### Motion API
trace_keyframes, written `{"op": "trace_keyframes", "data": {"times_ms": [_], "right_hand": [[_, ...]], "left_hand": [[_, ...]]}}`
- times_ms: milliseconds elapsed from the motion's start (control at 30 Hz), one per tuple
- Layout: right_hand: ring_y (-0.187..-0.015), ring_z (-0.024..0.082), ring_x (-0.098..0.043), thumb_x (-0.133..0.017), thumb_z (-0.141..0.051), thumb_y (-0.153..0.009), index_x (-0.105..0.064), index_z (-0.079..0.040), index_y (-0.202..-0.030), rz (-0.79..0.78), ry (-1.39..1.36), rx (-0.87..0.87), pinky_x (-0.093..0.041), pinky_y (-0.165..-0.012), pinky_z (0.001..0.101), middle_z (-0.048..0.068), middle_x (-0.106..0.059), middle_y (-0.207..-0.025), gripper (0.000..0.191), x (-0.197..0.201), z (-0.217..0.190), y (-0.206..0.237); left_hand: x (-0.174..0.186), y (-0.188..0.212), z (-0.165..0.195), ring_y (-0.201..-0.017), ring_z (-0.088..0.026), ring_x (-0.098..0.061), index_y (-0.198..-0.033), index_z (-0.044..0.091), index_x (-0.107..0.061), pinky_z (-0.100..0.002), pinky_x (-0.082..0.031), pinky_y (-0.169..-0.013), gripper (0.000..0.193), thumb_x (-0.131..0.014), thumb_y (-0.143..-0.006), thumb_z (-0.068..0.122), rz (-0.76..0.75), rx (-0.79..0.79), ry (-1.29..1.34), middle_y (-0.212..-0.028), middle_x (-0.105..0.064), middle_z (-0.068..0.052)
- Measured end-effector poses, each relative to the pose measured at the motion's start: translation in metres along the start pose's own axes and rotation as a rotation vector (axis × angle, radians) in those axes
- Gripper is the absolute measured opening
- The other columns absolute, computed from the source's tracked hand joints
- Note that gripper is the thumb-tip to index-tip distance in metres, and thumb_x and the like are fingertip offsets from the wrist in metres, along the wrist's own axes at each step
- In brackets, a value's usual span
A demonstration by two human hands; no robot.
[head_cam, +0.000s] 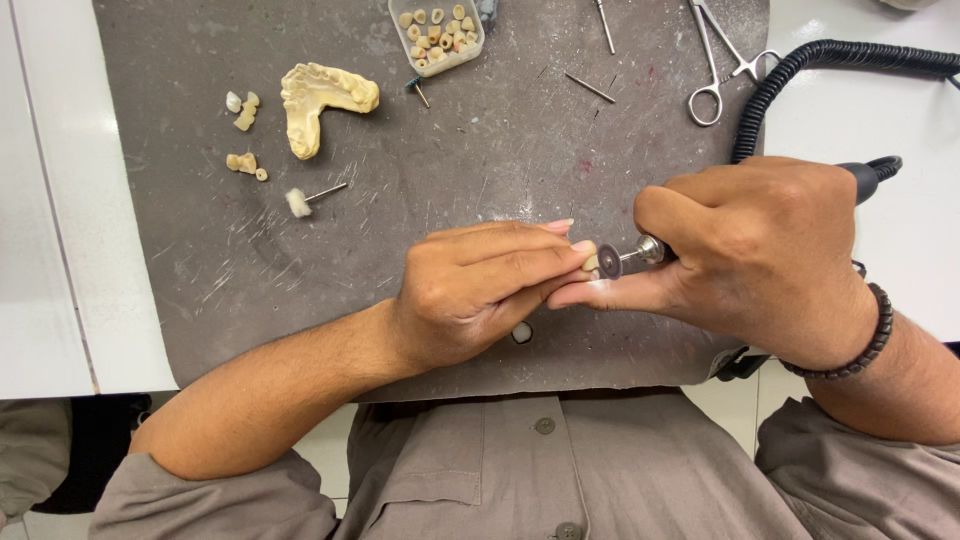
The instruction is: The person sits at a dental laboratory bench and uses a rotary micromotor tool to grind and polish small dental prosthetic pieces, holding each piece by hand and rotating it to work all surfaces. They change tool attachments between pieces and continue shaping additional crowns from the tray.
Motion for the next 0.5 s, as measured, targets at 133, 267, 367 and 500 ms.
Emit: {"op": "trace_keyframes", "data": {"times_ms": [133,267,367,500], "right_hand": [[-0.037,0.011,-0.030,-0.072,-0.080,-0.067,-0.038,-0.013,-0.049,-0.010,0.001,-0.014,-0.021,-0.037,0.0310,-0.003,-0.032,-0.042,0.077,0.0003,-0.0001,0.0001],[-0.036,0.012,-0.030,-0.072,-0.080,-0.065,-0.038,-0.013,-0.048,-0.014,-0.005,-0.016,-0.020,-0.036,0.0312,-0.003,-0.032,-0.041,0.077,-0.0001,-0.0005,-0.0004],[-0.037,0.011,-0.030,-0.072,-0.080,-0.066,-0.038,-0.013,-0.049,-0.021,-0.008,-0.019,-0.020,-0.037,0.0311,-0.004,-0.032,-0.042,0.077,-0.0003,-0.0002,-0.0003],[-0.035,0.012,-0.030,-0.072,-0.080,-0.062,-0.038,-0.013,-0.047,-0.032,-0.003,-0.025,-0.020,-0.035,0.0314,-0.003,-0.032,-0.040,0.077,-0.0019,0.0007,-0.0005]], "left_hand": [[-0.0002,-0.0004,0.0002,-0.104,-0.023,-0.078,-0.113,0.000,-0.072,-0.036,-0.066,-0.101,0.023,-0.082,-0.094,0.007,-0.001,-0.007,-0.005,-0.108,-0.077,-0.010],[0.0000,-0.0004,0.0008,-0.102,-0.022,-0.078,-0.114,0.000,-0.072,-0.036,-0.066,-0.102,0.023,-0.081,-0.094,0.006,-0.002,-0.003,0.007,-0.108,-0.077,-0.010],[0.0002,-0.0009,0.0002,-0.102,-0.022,-0.078,-0.115,0.000,-0.071,-0.037,-0.066,-0.103,0.023,-0.081,-0.094,0.006,-0.002,-0.002,0.010,-0.108,-0.077,-0.011],[-0.0005,-0.0010,-0.0002,-0.101,-0.021,-0.078,-0.115,0.000,-0.071,-0.037,-0.066,-0.104,0.023,-0.081,-0.095,0.006,-0.008,-0.001,0.022,-0.108,-0.077,-0.010]]}}
Point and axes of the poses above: each hand's wrist, its own y-axis away from the middle knuckle, its own x-axis out of the back of the hand, z = x × y, the point moved 7 cm from there along -y, towards the middle knuckle
